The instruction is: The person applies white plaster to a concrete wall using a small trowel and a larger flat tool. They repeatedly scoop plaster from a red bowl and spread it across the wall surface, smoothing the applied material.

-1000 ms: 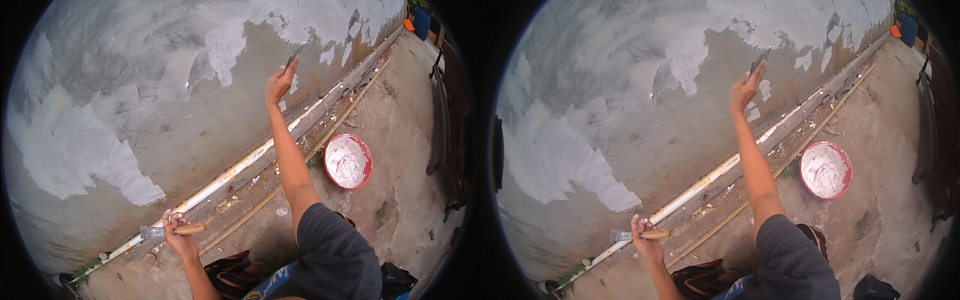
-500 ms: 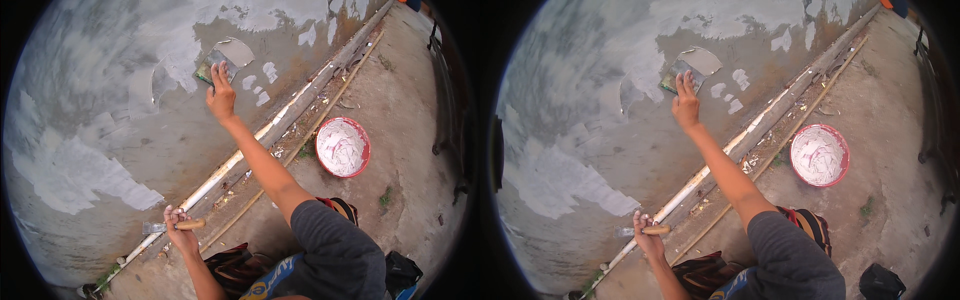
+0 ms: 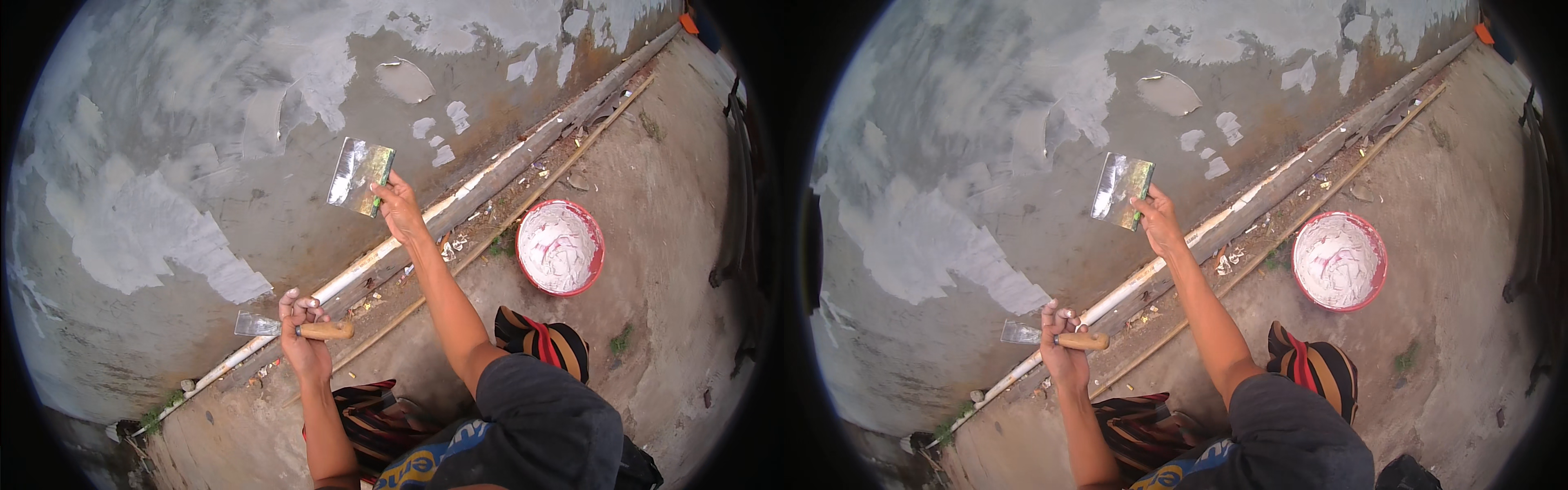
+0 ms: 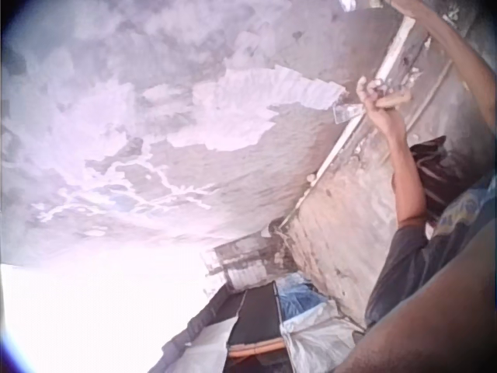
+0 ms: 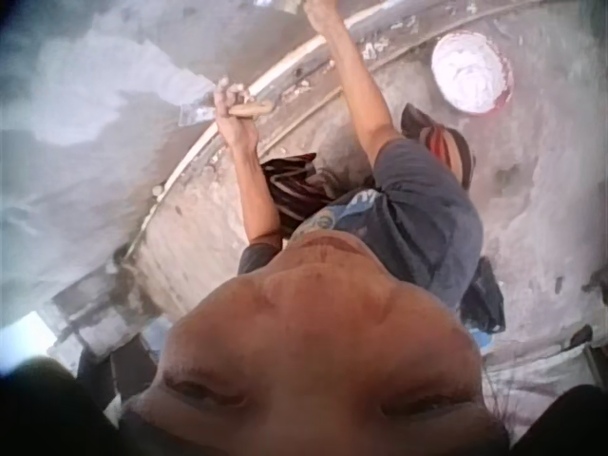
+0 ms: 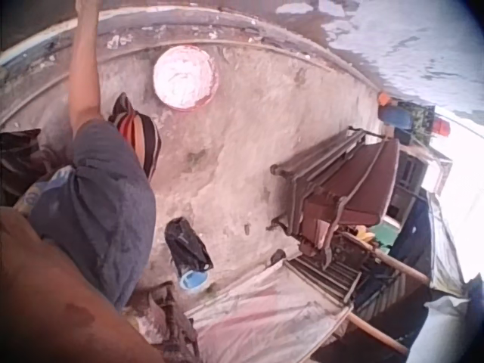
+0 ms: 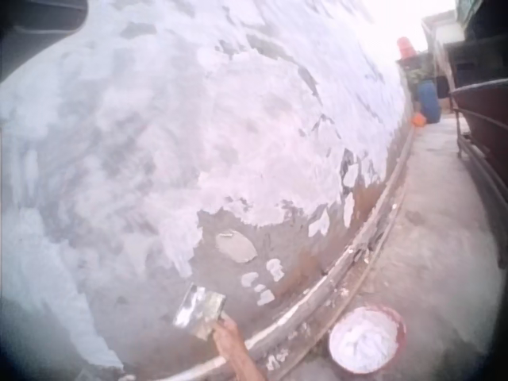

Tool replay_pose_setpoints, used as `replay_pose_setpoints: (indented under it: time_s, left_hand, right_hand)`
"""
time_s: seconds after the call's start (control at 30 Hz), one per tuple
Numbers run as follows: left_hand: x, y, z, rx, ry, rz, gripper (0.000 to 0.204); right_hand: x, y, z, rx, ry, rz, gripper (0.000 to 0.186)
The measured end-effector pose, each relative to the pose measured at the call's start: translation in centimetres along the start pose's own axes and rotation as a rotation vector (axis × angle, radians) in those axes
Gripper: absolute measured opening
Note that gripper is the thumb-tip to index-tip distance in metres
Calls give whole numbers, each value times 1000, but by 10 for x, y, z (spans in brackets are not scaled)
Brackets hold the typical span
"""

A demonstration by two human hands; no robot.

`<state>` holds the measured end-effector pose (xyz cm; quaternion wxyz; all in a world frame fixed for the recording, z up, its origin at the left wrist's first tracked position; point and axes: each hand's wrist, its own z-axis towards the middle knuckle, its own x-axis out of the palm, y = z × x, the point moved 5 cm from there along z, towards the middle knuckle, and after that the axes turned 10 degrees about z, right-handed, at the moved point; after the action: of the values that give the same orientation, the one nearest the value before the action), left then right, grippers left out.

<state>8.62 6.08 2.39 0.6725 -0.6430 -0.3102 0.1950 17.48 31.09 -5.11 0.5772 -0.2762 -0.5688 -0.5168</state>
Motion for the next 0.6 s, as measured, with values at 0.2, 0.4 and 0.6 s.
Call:
replay_pose_setpoints:
  time_s: [0.2,0.4,0.6]
  left_hand:
    - [-23,10,1,-39,-32,8,35]
    - [-47,15,3,-95,-52,31,34]
    - [-74,2,-6,-10,-72,93,30]
  right_hand:
    - [-27,7,11,-207,-199,55,39]
    - [-17,25,39,-839,-533,-504,40]
    - [25,-10,92,-1184,-312,-1143,50]
